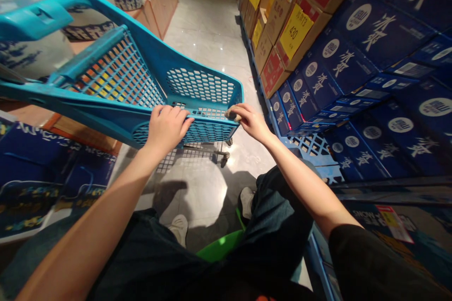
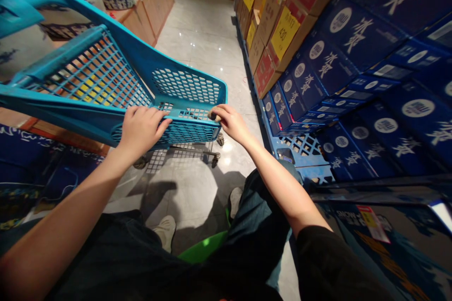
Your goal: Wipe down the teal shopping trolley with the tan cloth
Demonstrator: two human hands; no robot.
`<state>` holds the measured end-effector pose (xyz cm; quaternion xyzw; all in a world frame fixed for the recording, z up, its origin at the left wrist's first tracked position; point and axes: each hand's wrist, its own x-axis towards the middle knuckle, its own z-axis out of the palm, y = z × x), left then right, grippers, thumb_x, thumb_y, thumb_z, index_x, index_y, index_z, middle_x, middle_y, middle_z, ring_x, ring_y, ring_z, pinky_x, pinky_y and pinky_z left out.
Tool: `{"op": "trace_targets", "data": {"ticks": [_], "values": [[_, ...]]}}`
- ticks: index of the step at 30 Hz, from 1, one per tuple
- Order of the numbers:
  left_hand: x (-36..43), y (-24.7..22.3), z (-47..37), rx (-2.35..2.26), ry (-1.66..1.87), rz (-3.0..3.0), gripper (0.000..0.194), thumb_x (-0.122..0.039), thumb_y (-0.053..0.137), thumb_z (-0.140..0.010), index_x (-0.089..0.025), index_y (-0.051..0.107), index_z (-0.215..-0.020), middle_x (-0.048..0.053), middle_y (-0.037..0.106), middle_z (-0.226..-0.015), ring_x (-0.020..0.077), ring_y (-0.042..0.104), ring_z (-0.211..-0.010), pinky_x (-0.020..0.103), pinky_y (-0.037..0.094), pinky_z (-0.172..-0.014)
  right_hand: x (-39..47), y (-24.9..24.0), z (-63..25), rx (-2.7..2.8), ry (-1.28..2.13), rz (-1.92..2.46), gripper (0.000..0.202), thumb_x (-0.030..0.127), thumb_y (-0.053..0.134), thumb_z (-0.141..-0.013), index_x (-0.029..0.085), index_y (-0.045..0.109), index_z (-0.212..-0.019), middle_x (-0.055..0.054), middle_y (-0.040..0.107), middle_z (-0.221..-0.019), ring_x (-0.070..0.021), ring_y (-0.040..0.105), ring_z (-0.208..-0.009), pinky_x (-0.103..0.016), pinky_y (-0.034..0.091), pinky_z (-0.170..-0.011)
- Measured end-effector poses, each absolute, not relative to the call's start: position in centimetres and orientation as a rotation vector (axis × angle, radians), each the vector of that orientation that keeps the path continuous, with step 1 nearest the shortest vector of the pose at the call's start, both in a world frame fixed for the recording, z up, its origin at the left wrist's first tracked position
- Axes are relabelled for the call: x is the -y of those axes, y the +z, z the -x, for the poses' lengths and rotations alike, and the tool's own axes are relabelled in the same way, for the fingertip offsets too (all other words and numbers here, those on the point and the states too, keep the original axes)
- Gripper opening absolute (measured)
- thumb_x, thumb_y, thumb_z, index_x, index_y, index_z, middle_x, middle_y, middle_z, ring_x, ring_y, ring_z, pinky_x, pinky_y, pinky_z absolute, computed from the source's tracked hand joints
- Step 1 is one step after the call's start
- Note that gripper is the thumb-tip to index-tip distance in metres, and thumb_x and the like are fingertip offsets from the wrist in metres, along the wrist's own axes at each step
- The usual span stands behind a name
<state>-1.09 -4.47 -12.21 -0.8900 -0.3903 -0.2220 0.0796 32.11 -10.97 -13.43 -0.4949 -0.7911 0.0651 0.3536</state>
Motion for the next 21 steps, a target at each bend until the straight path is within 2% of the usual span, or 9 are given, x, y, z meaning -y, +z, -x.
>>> {"op": "trace_targets", "data": {"ticks": [3,11,16,21], "values": [[4.5,-12.2,1.0,1.178,-0.695,2.677,0.033,-0.04,0.051,-0.111,-0.021,0.078,-0.117,0.016,0.08,-0.109,0.0379,0.067,-0.11,0.054,0.043,-0.103,11.2,-13.3,-31.9,2.016,0.17,1.324,0.048,0.005,0.052,-0.093,0.024,0.079,-0.127,-0.012,0.074,-0.137,-0.0288,0.07,-0.131,-0.048,0.059,-0.114],[4.7,-12.1,1.1,1.16,-0.64,2.657,0.037,-0.041,0.048,-0.112,-0.019,0.078,-0.118,0.017,0.08,-0.108,0.0374,0.067,-0.109,0.053,0.042,-0.103,12.1,-13.8,-30.8,2.115,0.243,1.14,0.041,0.017,0.052,-0.104,0.024,0.075,-0.138,-0.014,0.072,-0.145,-0.0272,0.068,-0.136,-0.05,0.058,-0.117],[4.6,-12.0,1.0,1.163,-0.671,2.667,0.038,-0.041,0.047,-0.112,-0.02,0.078,-0.118,0.017,0.08,-0.109,0.0392,0.066,-0.108,0.056,0.043,-0.101,11.0,-13.9,-32.7,2.031,0.198,1.275,0.043,0.011,0.053,-0.099,0.024,0.078,-0.131,-0.015,0.072,-0.143,-0.0286,0.069,-0.136,-0.05,0.057,-0.118],[4.7,-12.0,1.0,1.129,-0.677,2.641,0.037,-0.042,0.047,-0.111,-0.022,0.078,-0.114,0.016,0.08,-0.106,0.0382,0.067,-0.106,0.055,0.044,-0.099,12.1,-13.9,-31.4,2.12,0.2,1.186,0.048,0.01,0.052,-0.098,0.025,0.075,-0.138,-0.015,0.07,-0.147,-0.0275,0.068,-0.138,-0.051,0.058,-0.118]]}}
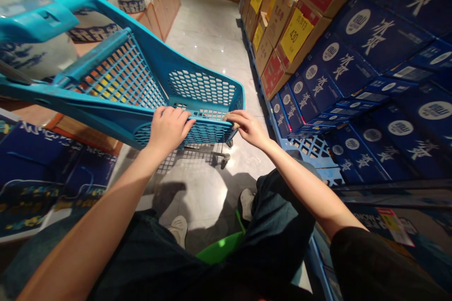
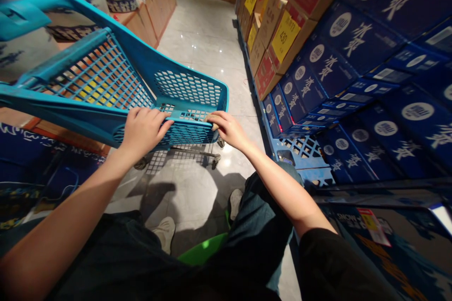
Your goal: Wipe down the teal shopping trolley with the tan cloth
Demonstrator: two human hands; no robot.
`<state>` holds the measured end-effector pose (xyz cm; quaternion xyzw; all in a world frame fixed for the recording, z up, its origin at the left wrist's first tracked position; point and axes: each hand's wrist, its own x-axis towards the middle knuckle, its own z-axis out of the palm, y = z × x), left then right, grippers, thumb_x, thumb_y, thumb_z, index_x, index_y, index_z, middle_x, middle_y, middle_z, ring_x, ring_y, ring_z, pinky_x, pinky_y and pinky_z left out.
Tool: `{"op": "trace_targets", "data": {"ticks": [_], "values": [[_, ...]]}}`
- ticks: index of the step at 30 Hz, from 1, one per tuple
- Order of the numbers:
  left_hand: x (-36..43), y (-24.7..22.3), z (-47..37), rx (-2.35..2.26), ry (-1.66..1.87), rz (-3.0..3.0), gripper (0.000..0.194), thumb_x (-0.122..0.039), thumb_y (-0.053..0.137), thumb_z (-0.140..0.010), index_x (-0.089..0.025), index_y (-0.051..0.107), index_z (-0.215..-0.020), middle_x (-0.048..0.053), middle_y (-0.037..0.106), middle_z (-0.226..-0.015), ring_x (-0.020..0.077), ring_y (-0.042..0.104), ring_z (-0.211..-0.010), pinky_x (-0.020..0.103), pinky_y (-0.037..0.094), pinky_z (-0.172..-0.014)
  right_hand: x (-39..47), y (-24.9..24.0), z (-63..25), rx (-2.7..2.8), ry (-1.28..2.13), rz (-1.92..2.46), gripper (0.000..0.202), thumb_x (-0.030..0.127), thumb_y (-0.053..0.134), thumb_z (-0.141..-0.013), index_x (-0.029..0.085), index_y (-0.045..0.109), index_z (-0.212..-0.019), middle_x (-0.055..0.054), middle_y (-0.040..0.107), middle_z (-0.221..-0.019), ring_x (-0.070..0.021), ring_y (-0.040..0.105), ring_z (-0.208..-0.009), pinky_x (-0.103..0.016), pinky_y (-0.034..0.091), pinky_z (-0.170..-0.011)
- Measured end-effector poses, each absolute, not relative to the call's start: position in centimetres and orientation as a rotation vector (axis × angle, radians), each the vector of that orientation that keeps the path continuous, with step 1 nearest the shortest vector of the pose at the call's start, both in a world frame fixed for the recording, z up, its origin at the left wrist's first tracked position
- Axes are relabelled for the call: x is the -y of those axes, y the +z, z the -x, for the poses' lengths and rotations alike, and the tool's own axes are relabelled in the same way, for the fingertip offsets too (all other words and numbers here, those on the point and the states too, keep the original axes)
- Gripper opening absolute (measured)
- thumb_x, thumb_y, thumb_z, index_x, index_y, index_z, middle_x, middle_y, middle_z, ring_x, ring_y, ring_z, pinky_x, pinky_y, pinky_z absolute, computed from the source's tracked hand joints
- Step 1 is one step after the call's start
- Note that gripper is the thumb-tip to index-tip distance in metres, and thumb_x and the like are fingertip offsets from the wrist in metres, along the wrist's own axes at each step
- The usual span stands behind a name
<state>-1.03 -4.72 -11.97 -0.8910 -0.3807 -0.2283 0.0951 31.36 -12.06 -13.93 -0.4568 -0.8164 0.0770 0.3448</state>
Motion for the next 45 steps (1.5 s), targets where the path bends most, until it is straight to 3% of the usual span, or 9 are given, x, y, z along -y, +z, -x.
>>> {"op": "trace_targets", "data": {"ticks": [11,18,25,32,40,45], "values": [[4.7,-11.8,0.9,1.177,-0.676,2.694,0.039,-0.042,0.046,-0.112,-0.021,0.078,-0.116,0.018,0.08,-0.11,0.0397,0.066,-0.108,0.057,0.043,-0.101,11.3,-13.4,-32.1,2.046,0.206,1.31,0.044,0.01,0.053,-0.097,0.023,0.079,-0.129,-0.015,0.073,-0.141,-0.0295,0.069,-0.134,-0.052,0.057,-0.118],[4.7,-11.9,1.1,1.146,-0.674,2.653,0.037,-0.042,0.046,-0.112,-0.022,0.077,-0.114,0.016,0.08,-0.108,0.0375,0.067,-0.107,0.054,0.044,-0.101,12.3,-13.5,-30.6,2.168,0.211,1.158,0.05,0.009,0.053,-0.096,0.026,0.075,-0.138,-0.013,0.071,-0.147,-0.0272,0.067,-0.138,-0.05,0.059,-0.116],[4.7,-11.8,0.9,1.161,-0.674,2.67,0.039,-0.041,0.045,-0.112,-0.021,0.078,-0.115,0.017,0.08,-0.108,0.0387,0.067,-0.107,0.055,0.043,-0.101,11.4,-13.1,-31.8,2.031,0.18,1.33,0.045,0.008,0.052,-0.094,0.023,0.079,-0.126,-0.014,0.075,-0.137,-0.0287,0.071,-0.131,-0.05,0.058,-0.115],[4.9,-11.8,1.0,1.188,-0.695,2.692,0.036,-0.041,0.048,-0.111,-0.022,0.078,-0.115,0.017,0.08,-0.108,0.0393,0.067,-0.109,0.056,0.043,-0.103,12.4,-13.4,-30.2,2.145,0.261,1.174,0.05,0.01,0.054,-0.096,0.026,0.076,-0.138,-0.015,0.071,-0.146,-0.0289,0.067,-0.139,-0.052,0.058,-0.117],[4.6,-12.0,0.9,1.16,-0.716,2.673,0.036,-0.042,0.047,-0.11,-0.023,0.078,-0.115,0.016,0.08,-0.107,0.0393,0.067,-0.107,0.057,0.044,-0.101,11.3,-12.8,-32.0,2.05,0.236,1.353,0.046,0.007,0.052,-0.096,0.024,0.08,-0.129,-0.015,0.073,-0.14,-0.0301,0.068,-0.135,-0.052,0.055,-0.12],[4.7,-12.1,1.0,1.146,-0.707,2.633,0.036,-0.043,0.046,-0.111,-0.024,0.077,-0.112,0.014,0.08,-0.106,0.0363,0.066,-0.106,0.054,0.044,-0.1,12.5,-12.9,-30.3,2.116,0.3,1.194,0.048,0.01,0.053,-0.099,0.026,0.076,-0.138,-0.013,0.072,-0.144,-0.0285,0.068,-0.137,-0.051,0.058,-0.118]]}}
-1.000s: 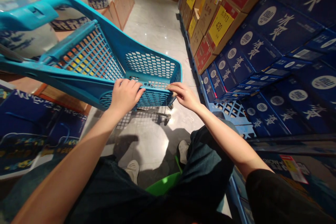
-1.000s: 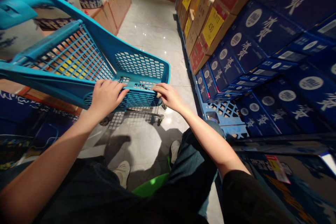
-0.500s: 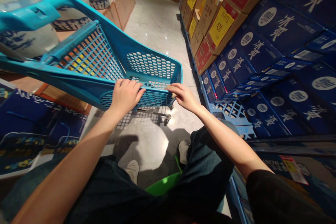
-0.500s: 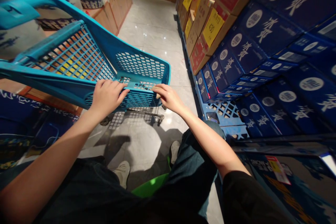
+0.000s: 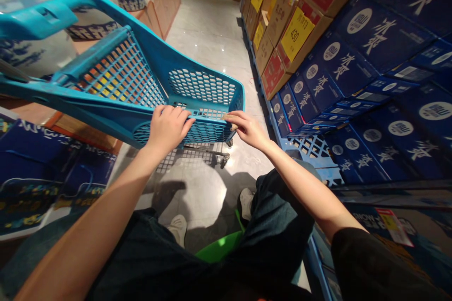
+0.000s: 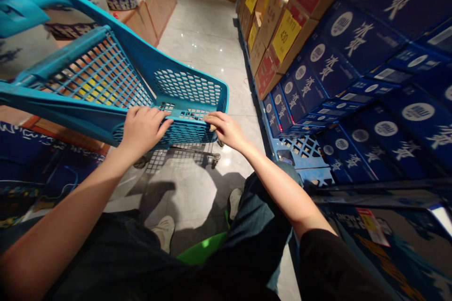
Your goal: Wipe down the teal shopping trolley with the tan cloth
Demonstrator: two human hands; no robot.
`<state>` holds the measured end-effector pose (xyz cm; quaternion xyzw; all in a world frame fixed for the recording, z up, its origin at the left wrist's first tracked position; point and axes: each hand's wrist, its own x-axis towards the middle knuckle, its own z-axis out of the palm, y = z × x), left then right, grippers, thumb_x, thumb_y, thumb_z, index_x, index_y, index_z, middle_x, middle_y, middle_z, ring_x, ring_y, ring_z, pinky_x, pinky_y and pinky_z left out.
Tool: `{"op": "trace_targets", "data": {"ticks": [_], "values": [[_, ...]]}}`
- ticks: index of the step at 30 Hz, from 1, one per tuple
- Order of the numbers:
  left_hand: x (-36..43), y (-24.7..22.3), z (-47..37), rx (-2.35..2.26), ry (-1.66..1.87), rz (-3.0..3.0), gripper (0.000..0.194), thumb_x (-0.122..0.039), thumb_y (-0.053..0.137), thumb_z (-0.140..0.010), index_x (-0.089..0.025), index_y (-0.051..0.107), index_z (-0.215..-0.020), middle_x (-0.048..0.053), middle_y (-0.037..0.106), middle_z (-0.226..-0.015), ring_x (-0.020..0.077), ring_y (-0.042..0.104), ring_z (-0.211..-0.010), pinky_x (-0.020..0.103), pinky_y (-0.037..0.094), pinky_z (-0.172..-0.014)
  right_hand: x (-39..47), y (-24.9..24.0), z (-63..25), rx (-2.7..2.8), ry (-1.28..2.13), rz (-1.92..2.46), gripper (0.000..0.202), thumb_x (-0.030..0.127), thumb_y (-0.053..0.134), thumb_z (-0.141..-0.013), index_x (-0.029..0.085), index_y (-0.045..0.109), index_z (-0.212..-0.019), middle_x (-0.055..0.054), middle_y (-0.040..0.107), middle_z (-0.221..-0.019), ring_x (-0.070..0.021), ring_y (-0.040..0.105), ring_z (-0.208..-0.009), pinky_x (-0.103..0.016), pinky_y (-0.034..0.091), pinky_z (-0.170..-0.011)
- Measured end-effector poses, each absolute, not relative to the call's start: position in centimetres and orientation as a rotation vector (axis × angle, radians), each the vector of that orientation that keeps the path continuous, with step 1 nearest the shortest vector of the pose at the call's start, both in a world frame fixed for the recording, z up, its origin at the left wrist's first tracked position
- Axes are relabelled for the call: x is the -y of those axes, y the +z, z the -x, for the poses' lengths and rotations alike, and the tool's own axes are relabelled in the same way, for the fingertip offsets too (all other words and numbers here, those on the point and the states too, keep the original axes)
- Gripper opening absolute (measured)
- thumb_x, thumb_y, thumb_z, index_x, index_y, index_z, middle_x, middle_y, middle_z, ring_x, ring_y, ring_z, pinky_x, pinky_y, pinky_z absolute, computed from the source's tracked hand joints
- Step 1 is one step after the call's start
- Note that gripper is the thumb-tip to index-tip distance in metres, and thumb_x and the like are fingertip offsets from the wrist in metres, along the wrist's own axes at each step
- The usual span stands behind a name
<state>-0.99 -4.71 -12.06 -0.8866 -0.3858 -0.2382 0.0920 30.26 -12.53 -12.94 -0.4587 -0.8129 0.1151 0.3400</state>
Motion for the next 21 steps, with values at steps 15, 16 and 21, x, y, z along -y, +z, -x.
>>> {"op": "trace_targets", "data": {"ticks": [15,16,21], "values": [[4.7,-11.9,1.1,1.159,-0.685,2.66,0.037,-0.043,0.046,-0.112,-0.024,0.077,-0.114,0.015,0.08,-0.108,0.037,0.066,-0.108,0.054,0.044,-0.102,12.5,-13.0,-30.4,2.134,0.271,1.145,0.044,0.011,0.053,-0.101,0.023,0.076,-0.137,-0.015,0.073,-0.143,-0.0279,0.069,-0.135,-0.049,0.058,-0.117],[4.7,-12.0,1.1,1.161,-0.687,2.66,0.037,-0.043,0.046,-0.112,-0.024,0.077,-0.114,0.015,0.08,-0.108,0.0369,0.067,-0.108,0.054,0.044,-0.102,12.6,-13.0,-30.2,2.138,0.277,1.126,0.044,0.012,0.053,-0.101,0.023,0.075,-0.138,-0.015,0.072,-0.144,-0.0278,0.069,-0.135,-0.049,0.058,-0.117],[4.6,-12.1,1.1,1.156,-0.669,2.654,0.038,-0.042,0.046,-0.112,-0.021,0.077,-0.116,0.016,0.08,-0.109,0.0371,0.067,-0.109,0.054,0.043,-0.103,11.6,-12.9,-31.5,2.085,0.238,1.265,0.043,0.009,0.051,-0.098,0.022,0.079,-0.128,-0.014,0.074,-0.139,-0.0287,0.069,-0.133,-0.049,0.057,-0.117]]}}
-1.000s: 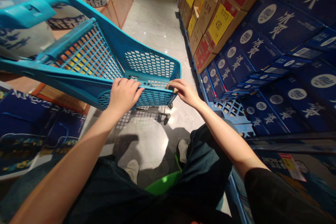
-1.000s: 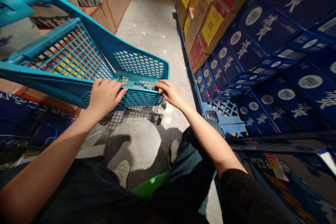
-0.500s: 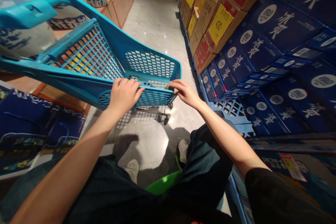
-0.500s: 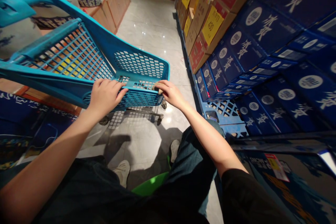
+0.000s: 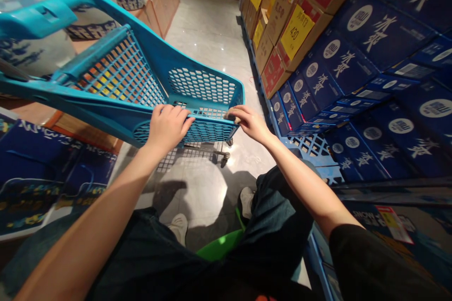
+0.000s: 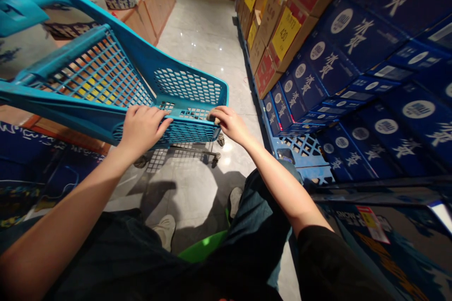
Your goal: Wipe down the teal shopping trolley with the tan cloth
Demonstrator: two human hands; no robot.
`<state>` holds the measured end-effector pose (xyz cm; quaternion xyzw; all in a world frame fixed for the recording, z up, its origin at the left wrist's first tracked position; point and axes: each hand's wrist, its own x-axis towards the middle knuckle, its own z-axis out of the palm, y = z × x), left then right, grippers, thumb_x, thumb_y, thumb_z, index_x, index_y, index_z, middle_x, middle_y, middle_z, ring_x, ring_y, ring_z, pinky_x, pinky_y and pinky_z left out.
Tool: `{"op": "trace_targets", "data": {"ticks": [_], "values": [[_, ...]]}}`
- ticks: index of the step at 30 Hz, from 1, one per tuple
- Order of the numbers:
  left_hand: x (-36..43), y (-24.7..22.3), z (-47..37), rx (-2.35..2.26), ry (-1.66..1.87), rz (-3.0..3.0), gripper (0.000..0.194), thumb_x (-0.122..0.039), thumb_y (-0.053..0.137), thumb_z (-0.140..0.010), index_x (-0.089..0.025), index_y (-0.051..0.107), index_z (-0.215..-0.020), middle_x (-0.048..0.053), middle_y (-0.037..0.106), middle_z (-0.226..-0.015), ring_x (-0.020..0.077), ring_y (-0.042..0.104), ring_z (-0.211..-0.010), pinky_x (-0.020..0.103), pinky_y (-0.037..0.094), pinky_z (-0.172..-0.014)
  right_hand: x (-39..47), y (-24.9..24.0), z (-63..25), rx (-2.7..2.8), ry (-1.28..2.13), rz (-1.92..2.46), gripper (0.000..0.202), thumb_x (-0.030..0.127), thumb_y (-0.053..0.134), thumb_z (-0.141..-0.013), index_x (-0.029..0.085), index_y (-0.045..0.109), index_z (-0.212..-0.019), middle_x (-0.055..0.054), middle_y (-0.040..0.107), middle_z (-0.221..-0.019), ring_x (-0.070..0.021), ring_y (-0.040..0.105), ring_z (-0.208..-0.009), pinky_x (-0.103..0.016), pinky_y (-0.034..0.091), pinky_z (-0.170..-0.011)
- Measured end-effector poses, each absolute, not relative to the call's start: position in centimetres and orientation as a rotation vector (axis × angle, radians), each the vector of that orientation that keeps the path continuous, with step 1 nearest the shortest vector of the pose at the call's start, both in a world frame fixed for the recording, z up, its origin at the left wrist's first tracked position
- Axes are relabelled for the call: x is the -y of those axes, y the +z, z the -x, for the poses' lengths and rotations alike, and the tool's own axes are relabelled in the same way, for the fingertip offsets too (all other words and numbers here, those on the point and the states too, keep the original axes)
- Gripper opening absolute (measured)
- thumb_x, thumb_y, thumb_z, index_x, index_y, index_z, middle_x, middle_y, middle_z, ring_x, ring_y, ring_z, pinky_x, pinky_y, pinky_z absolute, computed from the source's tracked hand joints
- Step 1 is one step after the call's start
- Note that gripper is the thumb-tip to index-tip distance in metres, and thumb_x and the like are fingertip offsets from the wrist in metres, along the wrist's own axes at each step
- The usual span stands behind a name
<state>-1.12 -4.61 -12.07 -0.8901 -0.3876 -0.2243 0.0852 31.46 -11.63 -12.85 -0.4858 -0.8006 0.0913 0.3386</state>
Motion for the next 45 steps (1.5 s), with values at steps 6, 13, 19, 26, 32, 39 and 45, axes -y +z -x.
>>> {"op": "trace_targets", "data": {"ticks": [6,13,19,26,32,39,45], "values": [[4.6,-12.0,1.0,1.148,-0.657,2.636,0.039,-0.041,0.047,-0.112,-0.019,0.078,-0.117,0.016,0.08,-0.108,0.0374,0.067,-0.109,0.054,0.043,-0.102,11.9,-13.1,-30.8,2.083,0.22,1.265,0.043,0.008,0.052,-0.097,0.024,0.079,-0.127,-0.013,0.075,-0.137,-0.0281,0.07,-0.131,-0.049,0.057,-0.116],[4.5,-12.2,1.2,1.159,-0.67,2.658,0.038,-0.042,0.047,-0.112,-0.02,0.078,-0.116,0.016,0.08,-0.108,0.0384,0.067,-0.109,0.055,0.043,-0.103,11.8,-13.6,-30.9,2.095,0.233,1.134,0.042,0.011,0.052,-0.101,0.024,0.077,-0.132,-0.014,0.075,-0.14,-0.0274,0.07,-0.134,-0.049,0.058,-0.115],[4.5,-12.2,1.0,1.162,-0.682,2.659,0.037,-0.042,0.048,-0.112,-0.02,0.078,-0.115,0.016,0.08,-0.107,0.0377,0.067,-0.108,0.054,0.042,-0.102,11.2,-13.5,-32.0,2.026,0.202,1.23,0.042,0.007,0.052,-0.096,0.022,0.08,-0.124,-0.015,0.075,-0.137,-0.0289,0.071,-0.131,-0.049,0.059,-0.114],[4.6,-12.1,1.2,1.144,-0.648,2.628,0.036,-0.041,0.047,-0.113,-0.02,0.077,-0.115,0.015,0.081,-0.108,0.0372,0.068,-0.108,0.053,0.043,-0.102,12.3,-13.5,-29.9,2.098,0.267,1.096,0.047,0.009,0.052,-0.1,0.024,0.073,-0.139,-0.014,0.072,-0.145,-0.0271,0.068,-0.137,-0.049,0.057,-0.118],[4.5,-12.1,1.0,1.162,-0.644,2.661,0.038,-0.041,0.048,-0.111,-0.019,0.078,-0.118,0.017,0.08,-0.108,0.0383,0.067,-0.11,0.055,0.042,-0.102,10.8,-13.3,-32.1,2.037,0.236,1.245,0.043,0.009,0.052,-0.097,0.022,0.077,-0.13,-0.015,0.074,-0.139,-0.0292,0.07,-0.132,-0.049,0.058,-0.115],[4.7,-12.0,1.1,1.139,-0.634,2.632,0.038,-0.041,0.046,-0.113,-0.02,0.077,-0.117,0.016,0.081,-0.108,0.0374,0.067,-0.108,0.054,0.043,-0.101,12.3,-13.4,-30.2,2.095,0.27,1.139,0.049,0.01,0.052,-0.099,0.024,0.072,-0.141,-0.014,0.072,-0.145,-0.0278,0.068,-0.136,-0.049,0.058,-0.116],[4.6,-12.0,1.2,1.143,-0.638,2.654,0.039,-0.041,0.045,-0.113,-0.019,0.077,-0.117,0.017,0.08,-0.109,0.0381,0.067,-0.109,0.055,0.043,-0.103,11.3,-13.2,-31.6,2.093,0.261,1.185,0.044,0.012,0.053,-0.101,0.023,0.073,-0.138,-0.015,0.072,-0.142,-0.0286,0.068,-0.135,-0.048,0.057,-0.117]]}}
